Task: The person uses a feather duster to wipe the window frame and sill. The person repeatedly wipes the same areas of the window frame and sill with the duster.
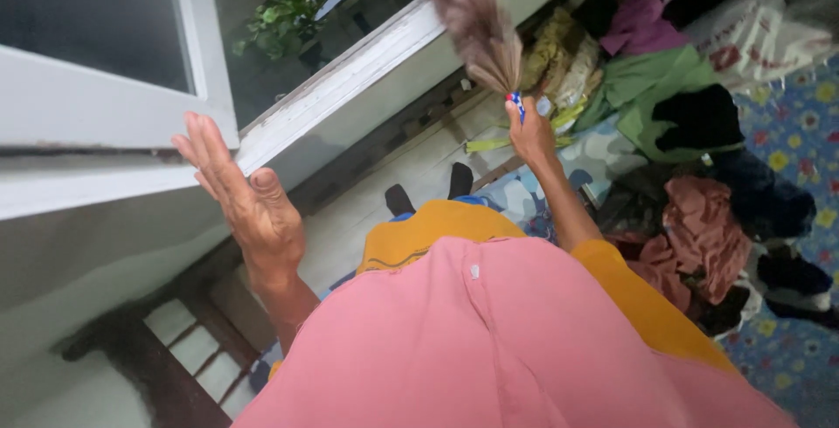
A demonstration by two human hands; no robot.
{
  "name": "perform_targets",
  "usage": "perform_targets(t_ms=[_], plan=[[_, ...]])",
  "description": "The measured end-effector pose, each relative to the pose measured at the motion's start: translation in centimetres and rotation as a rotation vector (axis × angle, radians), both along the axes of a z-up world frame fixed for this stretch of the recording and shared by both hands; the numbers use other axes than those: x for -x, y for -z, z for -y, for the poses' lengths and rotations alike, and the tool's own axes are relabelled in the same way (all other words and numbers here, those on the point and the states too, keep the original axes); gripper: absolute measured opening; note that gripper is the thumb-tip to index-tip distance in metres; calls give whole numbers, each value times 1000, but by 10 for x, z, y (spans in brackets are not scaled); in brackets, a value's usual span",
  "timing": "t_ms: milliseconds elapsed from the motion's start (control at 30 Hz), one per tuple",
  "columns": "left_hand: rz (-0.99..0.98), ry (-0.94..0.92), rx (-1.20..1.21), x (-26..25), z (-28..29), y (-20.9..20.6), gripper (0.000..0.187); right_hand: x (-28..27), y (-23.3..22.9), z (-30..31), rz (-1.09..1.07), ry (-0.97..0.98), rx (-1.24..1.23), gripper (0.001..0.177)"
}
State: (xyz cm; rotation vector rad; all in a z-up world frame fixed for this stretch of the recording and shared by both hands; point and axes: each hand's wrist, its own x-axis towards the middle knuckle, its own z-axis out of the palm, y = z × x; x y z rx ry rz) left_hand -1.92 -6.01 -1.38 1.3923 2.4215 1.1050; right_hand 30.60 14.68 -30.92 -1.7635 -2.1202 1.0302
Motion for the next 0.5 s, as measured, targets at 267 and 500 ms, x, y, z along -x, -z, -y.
perform_targets(t_ms=[267, 500], plan=[[-41, 152, -56, 0, -23, 6, 70, -15, -15, -25, -66, 43, 121, 50], [-18, 213, -62, -1, -34, 6, 67, -32, -182, -84, -285, -58, -671, 36]])
